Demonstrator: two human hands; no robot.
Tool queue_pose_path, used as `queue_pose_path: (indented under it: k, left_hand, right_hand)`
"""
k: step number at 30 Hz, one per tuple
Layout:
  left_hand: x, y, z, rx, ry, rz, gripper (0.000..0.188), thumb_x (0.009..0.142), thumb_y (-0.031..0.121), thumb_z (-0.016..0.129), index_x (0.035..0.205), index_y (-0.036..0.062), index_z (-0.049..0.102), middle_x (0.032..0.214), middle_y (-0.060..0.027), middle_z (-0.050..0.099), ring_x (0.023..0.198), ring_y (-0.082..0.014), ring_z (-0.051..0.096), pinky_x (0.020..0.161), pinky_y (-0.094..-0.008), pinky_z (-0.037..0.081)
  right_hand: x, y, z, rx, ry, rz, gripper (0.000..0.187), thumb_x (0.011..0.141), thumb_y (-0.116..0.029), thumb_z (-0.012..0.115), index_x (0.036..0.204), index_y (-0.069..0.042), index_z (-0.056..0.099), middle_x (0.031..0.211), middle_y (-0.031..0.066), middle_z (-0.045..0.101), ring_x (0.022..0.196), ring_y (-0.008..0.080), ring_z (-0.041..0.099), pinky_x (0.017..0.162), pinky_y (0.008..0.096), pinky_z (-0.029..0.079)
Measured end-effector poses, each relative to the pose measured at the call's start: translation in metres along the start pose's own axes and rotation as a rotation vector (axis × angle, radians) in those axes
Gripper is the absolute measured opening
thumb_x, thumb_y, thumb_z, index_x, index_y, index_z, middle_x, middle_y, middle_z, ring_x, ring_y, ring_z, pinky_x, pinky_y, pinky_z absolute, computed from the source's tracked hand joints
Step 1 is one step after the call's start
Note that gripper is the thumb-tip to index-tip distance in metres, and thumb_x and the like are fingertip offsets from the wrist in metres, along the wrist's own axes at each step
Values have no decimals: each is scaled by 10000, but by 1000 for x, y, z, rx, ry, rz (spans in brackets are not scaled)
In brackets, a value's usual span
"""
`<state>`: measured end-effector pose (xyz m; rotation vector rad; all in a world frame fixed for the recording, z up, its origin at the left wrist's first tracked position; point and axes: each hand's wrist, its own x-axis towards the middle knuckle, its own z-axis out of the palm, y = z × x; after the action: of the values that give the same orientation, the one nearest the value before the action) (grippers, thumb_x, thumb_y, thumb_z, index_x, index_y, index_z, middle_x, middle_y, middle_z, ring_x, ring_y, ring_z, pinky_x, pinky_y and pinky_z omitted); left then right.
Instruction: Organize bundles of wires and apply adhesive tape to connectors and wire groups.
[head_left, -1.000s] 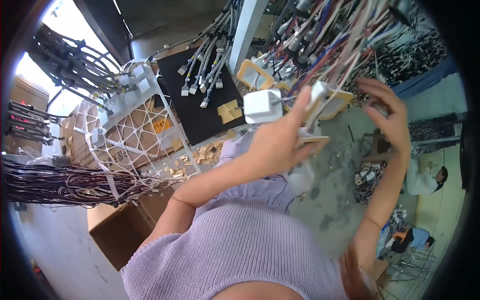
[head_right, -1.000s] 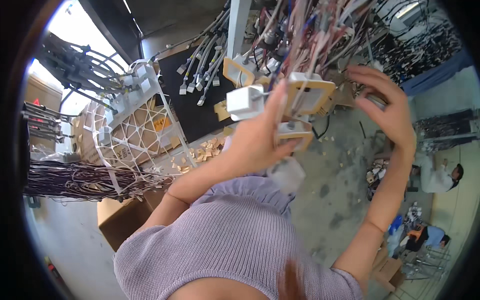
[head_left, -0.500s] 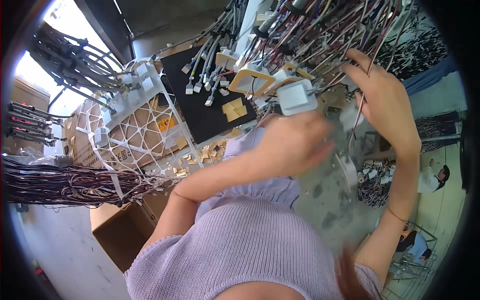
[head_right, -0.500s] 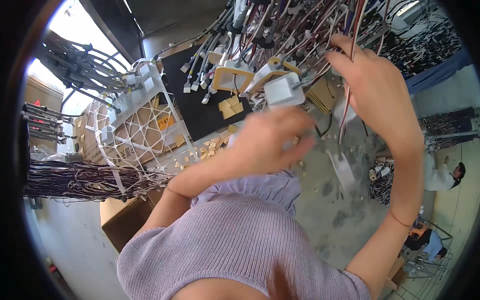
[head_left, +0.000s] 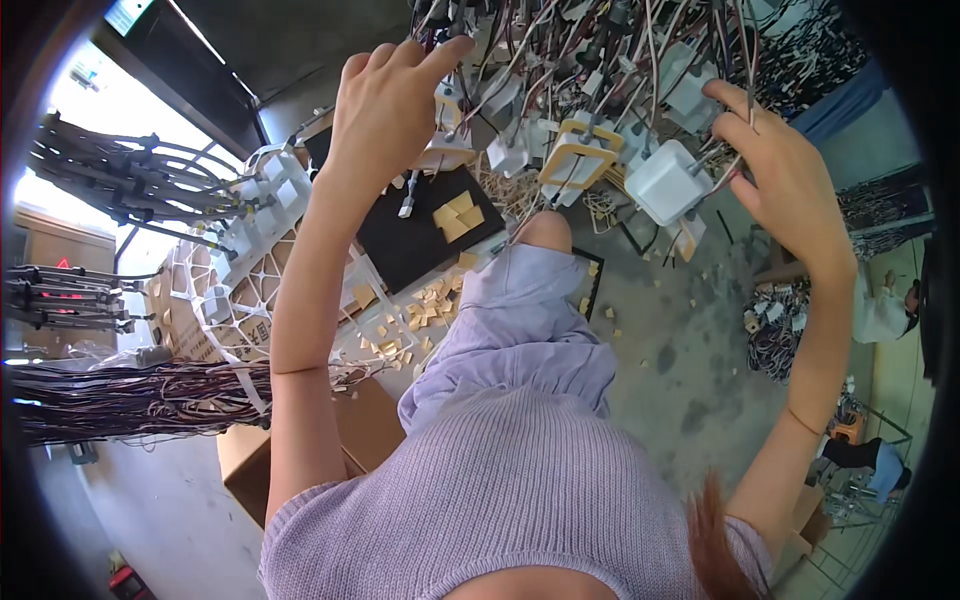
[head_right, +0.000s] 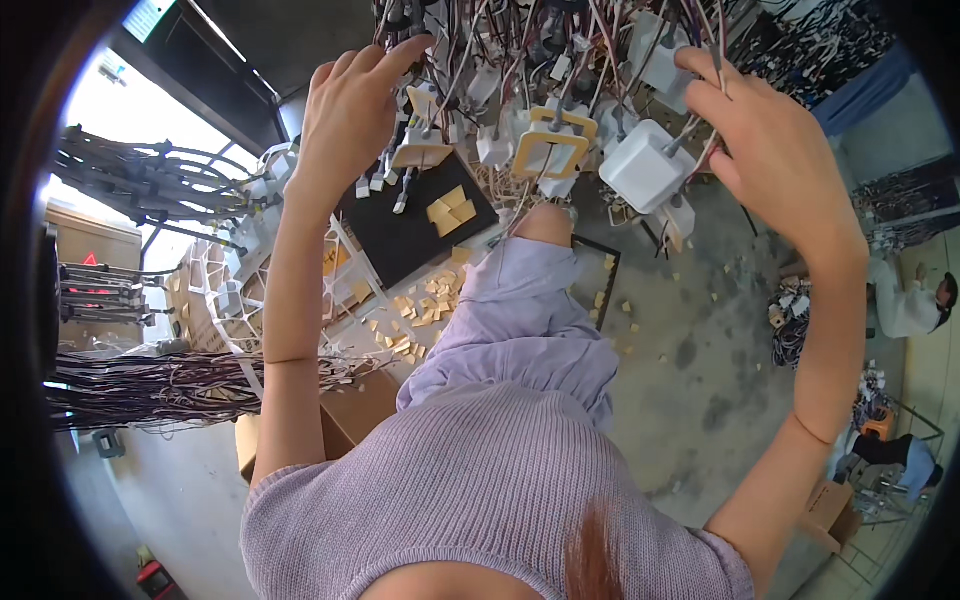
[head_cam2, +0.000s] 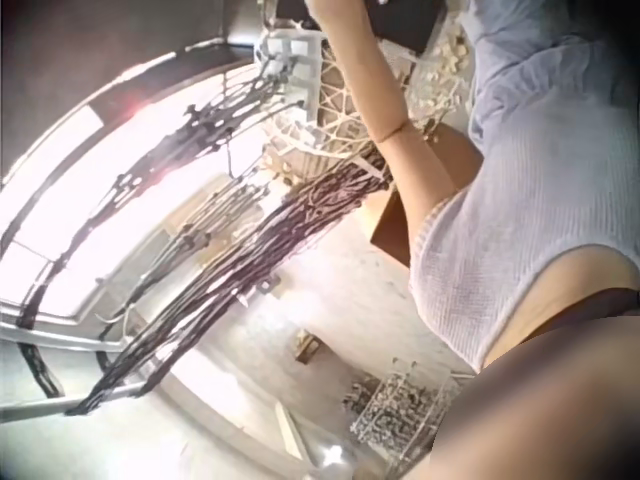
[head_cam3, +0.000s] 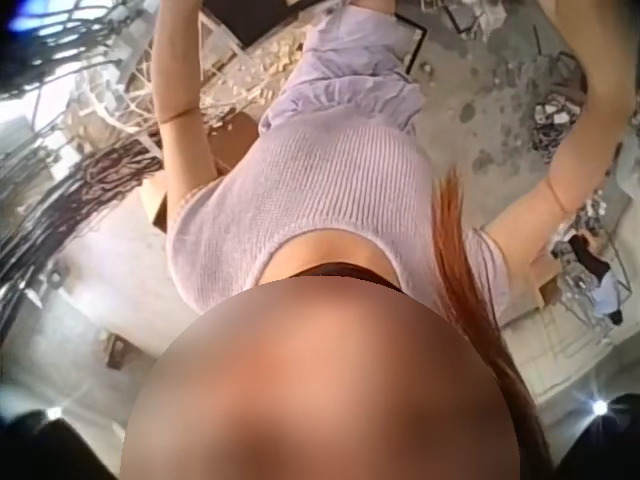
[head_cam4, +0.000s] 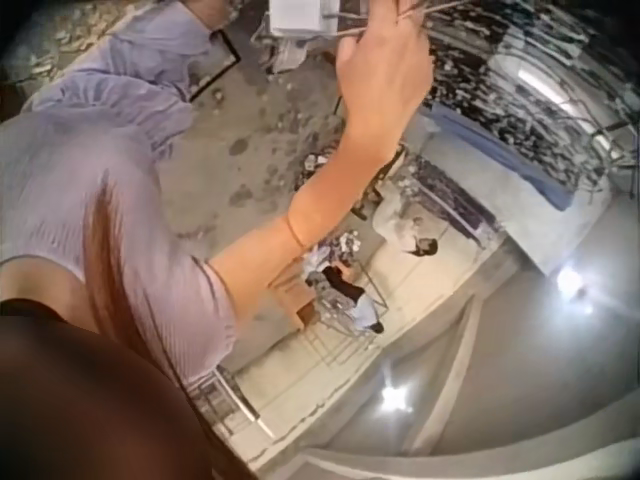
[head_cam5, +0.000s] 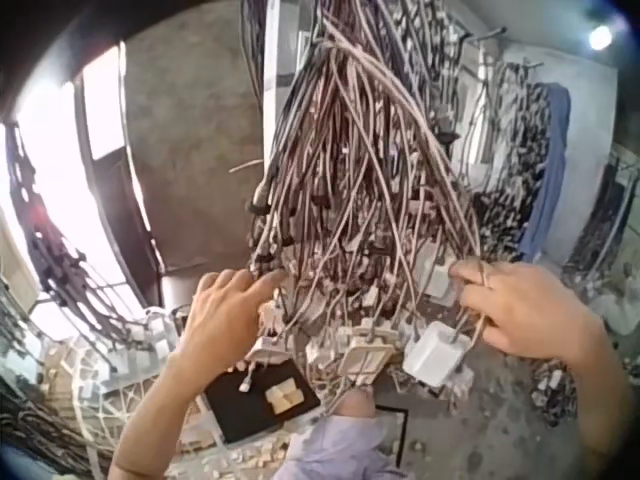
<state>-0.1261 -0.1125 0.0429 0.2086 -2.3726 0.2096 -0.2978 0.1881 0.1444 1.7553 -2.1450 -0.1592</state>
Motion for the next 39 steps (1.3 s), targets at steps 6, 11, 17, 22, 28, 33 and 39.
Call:
queue_pose_path:
  k: [6, 11, 17, 22, 28, 33, 39]
  left_hand:
    - [5, -3, -6, -152, -39, -69, 386, 778, 43, 540, 1127, 179, 636, 865, -65, 671, 867, -247, 628, 833, -401, 422]
    - [7, 30, -6, -236, 128, -309, 455, 842, 411, 589, 1036, 4, 651, 838, -140, 666, 829, -309, 638, 895, -453, 410]
    - [16, 105, 23, -105, 157, -468, 970, 603, 583, 768, 1284, -3, 403, 1213, -260, 470, 1279, -478, 358, 1007, -680, 219]
    - [23, 87, 43, -243, 170, -438, 455, 664, 261, 651, 1040, 17, 574, 1149, -206, 544, 1074, -374, 523, 1000, -558, 316]
    - [19, 39, 33, -592, 84, -450, 195, 711, 148, 626, 887, 74, 670, 981, -128, 627, 867, -310, 610, 780, -345, 479]
    - [12, 4, 13, -1109, -51, -601, 109, 787, -9, 505, 799, -39, 608, 1093, -123, 669, 826, -100, 601, 712, -232, 463]
    - [4, -14, 1, -1167, -119, -660, 133, 786, -54, 431, 780, -24, 560, 991, -156, 683, 753, -180, 661, 714, -279, 511]
  right_hand:
    - [-12, 3, 1, 60, 38, 1, 368, 674, 36, 656, 976, -53, 466, 1304, 10, 507, 888, 295, 561, 736, 409, 465]
    - [-23, -4, -3, 51, 84, 6, 381, 657, 42, 666, 969, -50, 466, 1284, 32, 522, 873, 300, 562, 736, 407, 466]
    - [-32, -18, 1, 63, 44, 40, 305, 692, 28, 637, 898, -40, 422, 1355, 28, 470, 902, 320, 567, 718, 414, 448]
    - [-46, -14, 5, 88, 56, 45, 302, 694, 29, 633, 889, -45, 414, 1358, 23, 466, 883, 311, 564, 711, 414, 443]
    - [-45, -9, 10, 66, 169, 23, 302, 701, 35, 634, 896, -44, 417, 1360, 15, 470, 883, 302, 566, 714, 406, 454]
    - [-46, -7, 6, 101, 148, 46, 325, 701, 48, 644, 930, -43, 431, 1343, 12, 484, 884, 319, 567, 717, 405, 459]
    - [-47, 2, 10, 94, 203, -18, 362, 701, 48, 653, 986, -46, 450, 1296, 62, 512, 977, 350, 552, 742, 416, 455]
